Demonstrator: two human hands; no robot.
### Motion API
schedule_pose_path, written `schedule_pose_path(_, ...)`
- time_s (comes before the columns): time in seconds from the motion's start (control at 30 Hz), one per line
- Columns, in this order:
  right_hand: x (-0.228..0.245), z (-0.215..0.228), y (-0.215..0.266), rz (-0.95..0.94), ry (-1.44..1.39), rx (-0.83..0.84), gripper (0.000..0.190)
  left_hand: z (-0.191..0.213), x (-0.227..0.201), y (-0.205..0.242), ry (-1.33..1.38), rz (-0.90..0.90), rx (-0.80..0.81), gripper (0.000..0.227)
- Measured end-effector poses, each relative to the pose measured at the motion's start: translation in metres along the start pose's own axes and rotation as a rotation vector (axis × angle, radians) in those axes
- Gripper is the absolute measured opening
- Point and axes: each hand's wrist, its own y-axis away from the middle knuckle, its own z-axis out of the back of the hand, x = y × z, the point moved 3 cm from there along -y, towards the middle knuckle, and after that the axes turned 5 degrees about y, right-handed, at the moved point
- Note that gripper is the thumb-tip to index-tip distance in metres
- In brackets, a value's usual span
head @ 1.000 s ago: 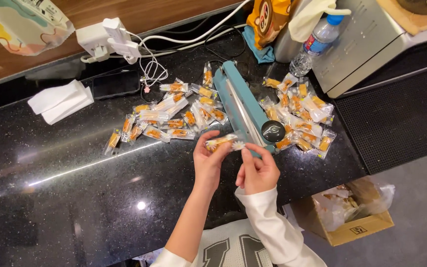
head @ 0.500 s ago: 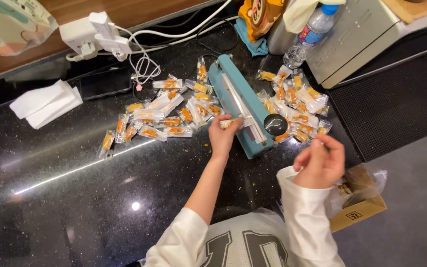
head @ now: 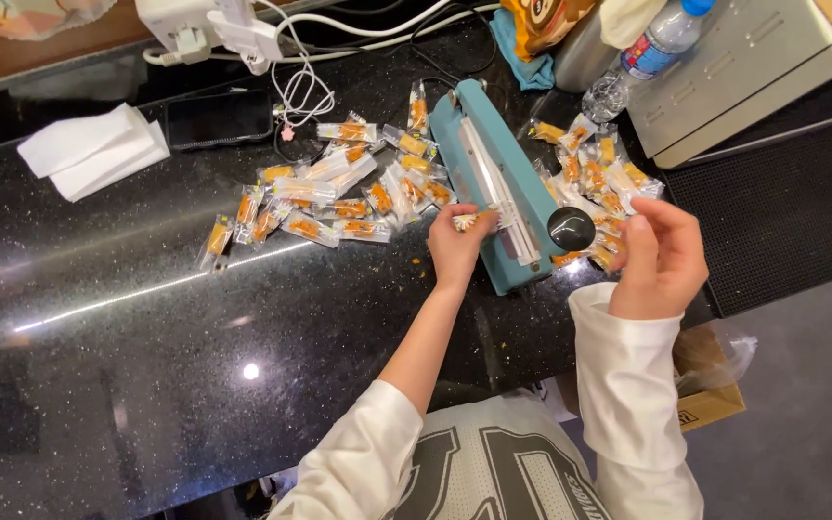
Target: The person seals several small plastic packets containing orange contents using a heat sealing machine on a workshop counter.
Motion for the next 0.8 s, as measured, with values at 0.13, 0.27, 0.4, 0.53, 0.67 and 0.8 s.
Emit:
schedule_pose_path(0.13, 0.001, -0.015, -0.011, 0.174, 0.120, 0.179, 0.023, -0.001, -0.007, 0.003, 0.070, -0.011, 0.042, 0.040)
schedule_pose_path(0.27, 0.000, -0.028, -0.016, 0.179, 0.177, 0.292, 0.029, -0.001, -0.008, 0.005, 0.087, -0.023, 0.056, 0.039)
schedule_pose_path(0.4, -0.008, -0.041, -0.016, 0.096, 0.256, 0.436, 0.032, -0.001, -0.011, 0.008, 0.067, -0.009, 0.074, 0.039)
schedule_pose_path(0.53, -0.011, -0.047, -0.011, 0.067, 0.275, 0.460, 0.032, -0.002, -0.013, 0.010, 0.083, 0.003, 0.090, 0.040)
schedule_pose_path(0.67, -0.033, -0.048, -0.007, 0.121, 0.285, 0.476, 0.032, -0.002, -0.015, 0.009, 0.077, -0.004, 0.094, 0.041)
schedule_pose_path(0.8, -0.067, -0.048, -0.005, 0.173, 0.341, 0.493, 0.030, -0.001, -0.020, 0.012, 0.059, 0.004, 0.101, 0.040)
